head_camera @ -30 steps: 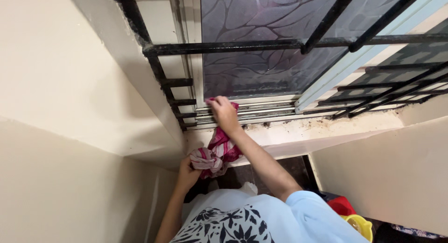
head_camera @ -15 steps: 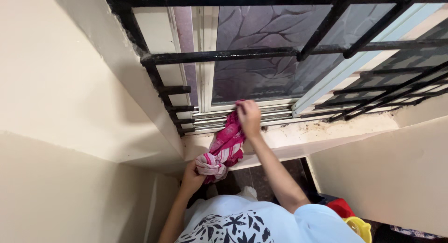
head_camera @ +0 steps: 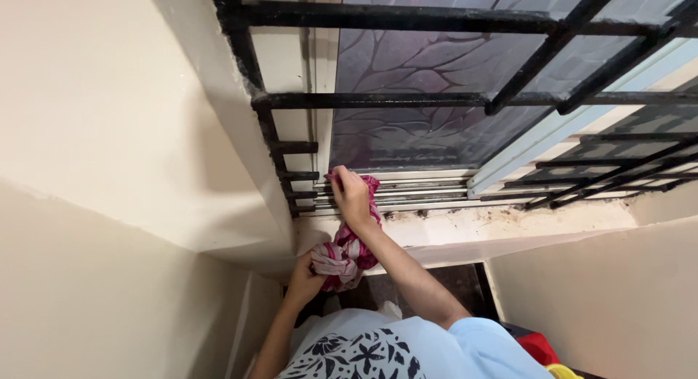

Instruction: The person wipes the frosted glass and the metal frame of a window using a pink and white striped cloth, including cleaning around the window latch.

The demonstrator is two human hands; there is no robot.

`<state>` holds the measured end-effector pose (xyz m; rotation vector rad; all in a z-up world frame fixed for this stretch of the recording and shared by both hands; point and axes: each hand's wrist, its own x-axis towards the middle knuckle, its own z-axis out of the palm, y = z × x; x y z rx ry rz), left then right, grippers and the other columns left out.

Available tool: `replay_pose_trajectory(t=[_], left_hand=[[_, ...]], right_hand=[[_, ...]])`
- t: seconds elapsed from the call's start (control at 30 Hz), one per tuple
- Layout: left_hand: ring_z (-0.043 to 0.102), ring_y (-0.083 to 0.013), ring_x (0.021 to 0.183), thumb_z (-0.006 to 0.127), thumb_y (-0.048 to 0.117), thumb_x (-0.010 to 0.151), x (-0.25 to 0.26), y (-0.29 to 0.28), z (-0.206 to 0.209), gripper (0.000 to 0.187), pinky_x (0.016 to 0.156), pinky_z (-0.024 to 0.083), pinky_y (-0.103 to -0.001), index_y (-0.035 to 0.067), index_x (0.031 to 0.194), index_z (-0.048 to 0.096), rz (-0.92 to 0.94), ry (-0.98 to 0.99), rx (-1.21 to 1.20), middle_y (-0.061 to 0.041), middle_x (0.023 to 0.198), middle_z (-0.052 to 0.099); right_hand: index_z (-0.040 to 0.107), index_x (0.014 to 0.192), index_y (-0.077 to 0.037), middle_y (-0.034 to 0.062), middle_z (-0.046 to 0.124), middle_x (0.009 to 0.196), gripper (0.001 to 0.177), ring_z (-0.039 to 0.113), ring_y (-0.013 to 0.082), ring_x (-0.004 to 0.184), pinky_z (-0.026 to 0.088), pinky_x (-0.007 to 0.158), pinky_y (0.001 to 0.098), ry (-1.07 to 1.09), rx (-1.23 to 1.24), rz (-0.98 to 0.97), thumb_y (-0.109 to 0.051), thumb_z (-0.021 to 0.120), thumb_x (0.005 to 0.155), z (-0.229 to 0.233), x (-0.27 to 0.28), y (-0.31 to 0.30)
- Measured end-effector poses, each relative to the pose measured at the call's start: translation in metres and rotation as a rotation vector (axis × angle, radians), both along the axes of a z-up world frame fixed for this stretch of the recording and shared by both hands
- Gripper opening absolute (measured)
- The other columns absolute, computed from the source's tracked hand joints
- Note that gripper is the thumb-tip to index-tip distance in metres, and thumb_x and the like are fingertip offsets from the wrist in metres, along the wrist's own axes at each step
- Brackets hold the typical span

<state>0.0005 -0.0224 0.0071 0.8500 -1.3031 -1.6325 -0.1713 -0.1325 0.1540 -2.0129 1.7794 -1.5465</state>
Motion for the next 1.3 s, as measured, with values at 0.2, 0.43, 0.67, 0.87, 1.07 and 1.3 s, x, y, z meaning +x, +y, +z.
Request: replay_pose_trajectory(t=[0.2, 0.43, 0.67, 0.87, 1.07, 1.3], left_hand=[[0.07, -0.0131, 0.097, 0.076, -0.006, 0.081, 0.003, 0.0, -0.006, 0.028, 0.088, 0.056, -0.029, 0.004, 0.107, 0.07, 0.032, 0.008, -0.052, -0.004, 0.103, 0.075], [0.068, -0.0135, 0.097, 0.078, -0.004, 0.08, 0.004, -0.001, -0.003, 0.028, 0.089, 0.055, -0.03, 0.004, 0.106, 0.071, 0.025, -0.012, -0.067, -0.004, 0.103, 0.076], [0.068, -0.0122, 0.098, 0.073, -0.002, 0.084, -0.01, -0.015, 0.003, 0.026, 0.087, 0.055, -0.03, 0.004, 0.109, 0.07, 0.184, 0.069, 0.002, -0.004, 0.107, 0.074], [0.068, -0.0116, 0.094, 0.076, -0.001, 0.083, -0.017, -0.033, 0.02, 0.025, 0.084, 0.056, -0.03, 0.002, 0.107, 0.068, 0.212, 0.001, -0.307, -0.003, 0.102, 0.073], [0.069, -0.0139, 0.094, 0.075, 0.002, 0.082, -0.022, -0.031, 0.062, 0.027, 0.085, 0.057, -0.031, 0.002, 0.109, 0.069, 0.042, -0.011, -0.175, -0.006, 0.102, 0.075], [0.063, -0.0319, 0.11, 0.068, 0.005, 0.086, -0.056, -0.063, 0.134, 0.021, 0.096, 0.052, -0.039, 0.001, 0.106, 0.061, 0.223, -0.277, -0.612, -0.019, 0.121, 0.057]], right_hand=[[0.062, 0.095, -0.002, 0.0147, 0.065, 0.079, 0.012, 0.065, 0.0294, 0.069, 0.05, 0.064, 0.0372, -0.157, 0.048, 0.007, -0.003, 0.073, 0.09, 0.016, 0.005, -0.002], [0.065, 0.093, 0.0, 0.0067, 0.069, 0.076, 0.014, 0.06, 0.0093, 0.067, 0.051, 0.063, 0.0252, -0.278, -0.076, -0.02, -0.005, 0.078, 0.091, 0.084, 0.009, -0.007], [0.073, 0.106, 0.001, 0.0094, 0.075, 0.092, 0.013, 0.063, 0.0091, 0.078, 0.05, 0.071, 0.0237, -0.366, -0.344, -0.003, 0.003, 0.076, 0.093, 0.197, 0.013, -0.015], [0.073, 0.109, 0.0, 0.0133, 0.074, 0.11, 0.021, 0.073, 0.022, 0.093, 0.057, 0.08, 0.0291, -0.135, -0.43, -0.05, 0.007, 0.075, 0.089, 0.19, 0.013, -0.023], [0.07, 0.103, 0.004, 0.0195, 0.069, 0.108, 0.019, 0.068, 0.037, 0.101, 0.055, 0.087, 0.0405, -0.041, -0.142, 0.023, 0.005, 0.072, 0.084, 0.054, -0.002, -0.002], [0.075, 0.099, -0.001, 0.0133, 0.072, 0.093, 0.015, 0.07, 0.0288, 0.087, 0.054, 0.078, 0.0367, -0.187, 0.047, -0.217, -0.001, 0.071, 0.085, -0.021, -0.084, 0.05]])
